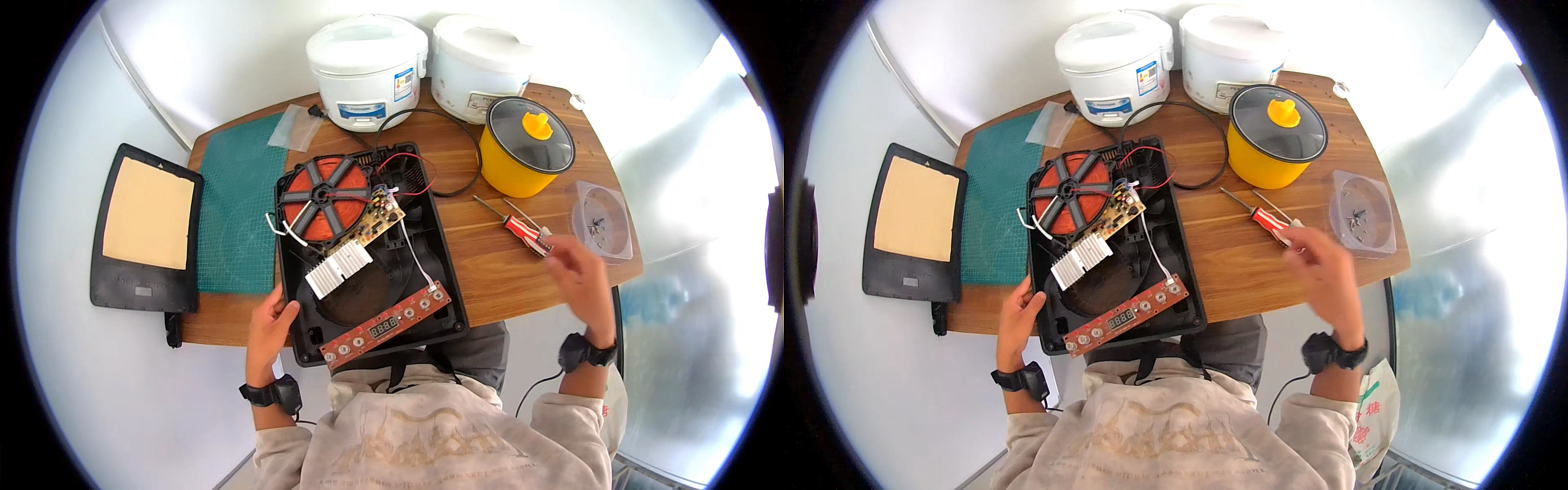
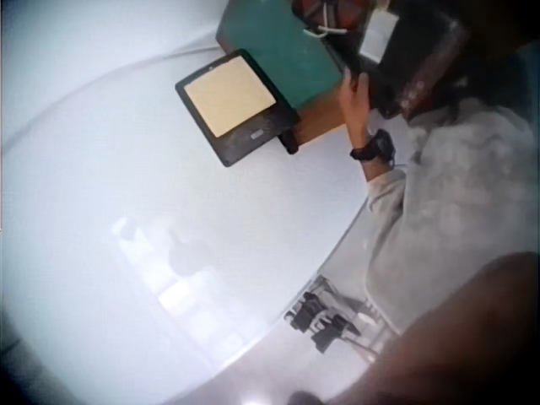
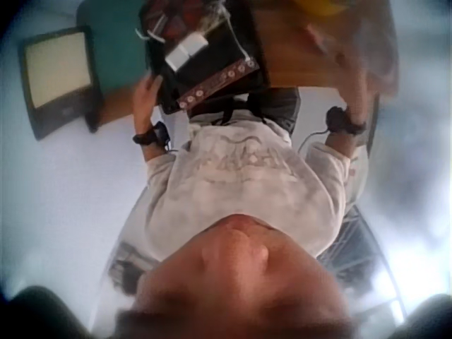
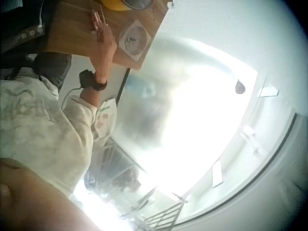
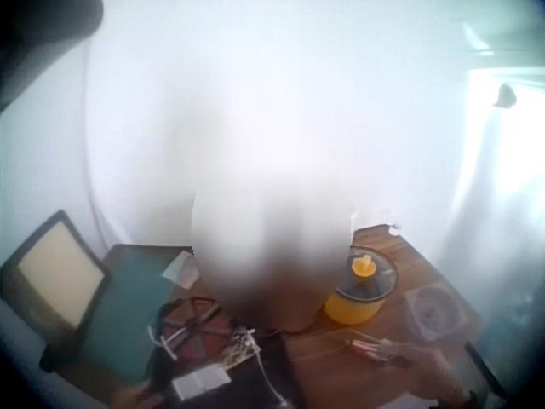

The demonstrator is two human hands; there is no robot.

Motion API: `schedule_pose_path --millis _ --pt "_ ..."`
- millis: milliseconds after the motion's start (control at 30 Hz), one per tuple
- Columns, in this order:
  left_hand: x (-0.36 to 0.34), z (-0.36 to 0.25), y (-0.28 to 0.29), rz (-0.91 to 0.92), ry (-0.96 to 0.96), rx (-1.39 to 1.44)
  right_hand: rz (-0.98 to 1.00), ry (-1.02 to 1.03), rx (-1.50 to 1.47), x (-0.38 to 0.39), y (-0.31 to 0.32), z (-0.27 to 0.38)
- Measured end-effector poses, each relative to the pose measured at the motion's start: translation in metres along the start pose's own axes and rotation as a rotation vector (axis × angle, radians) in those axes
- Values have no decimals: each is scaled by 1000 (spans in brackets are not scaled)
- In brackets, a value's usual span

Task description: The person uses a screwdriver to remove screws from a white container, then disassembles a black induction cooktop by removing its cover and internal components. They manipulate the circuit board and fan assembly, using a screwdriver to adjust parts within the device.

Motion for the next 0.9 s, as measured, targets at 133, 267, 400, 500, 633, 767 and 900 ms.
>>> schedule_pose_path --millis 133,267,400,500,633,767,900 --pt "-3 4 0 16 -12 64 287 342 -4 5 -62 36" --pt "-2 2 5 37 13 -12 411 666 111 15 -100 50" --pt "1 3 8 -79 -71 -89 492 765 229 20 -114 50" --pt "7 -6 17 -201 -184 -275 497 724 291 22 -117 54" --pt "23 -24 11 -230 -405 -408 500 726 281 21 -121 52" --pt "42 -39 10 -179 -476 -388 501 658 222 20 -124 53" --pt "51 -42 11 -131 -413 -325 539 592 147 14 -126 58"
Point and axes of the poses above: each hand's wrist, its own x-axis away from the middle knuckle, its own y-axis out of the back of the hand, z = x × y, the point moved 1 cm from there along -x, towards the middle knuckle, and after that the axes turned 12 degrees about -z, right-handed, at the moved point
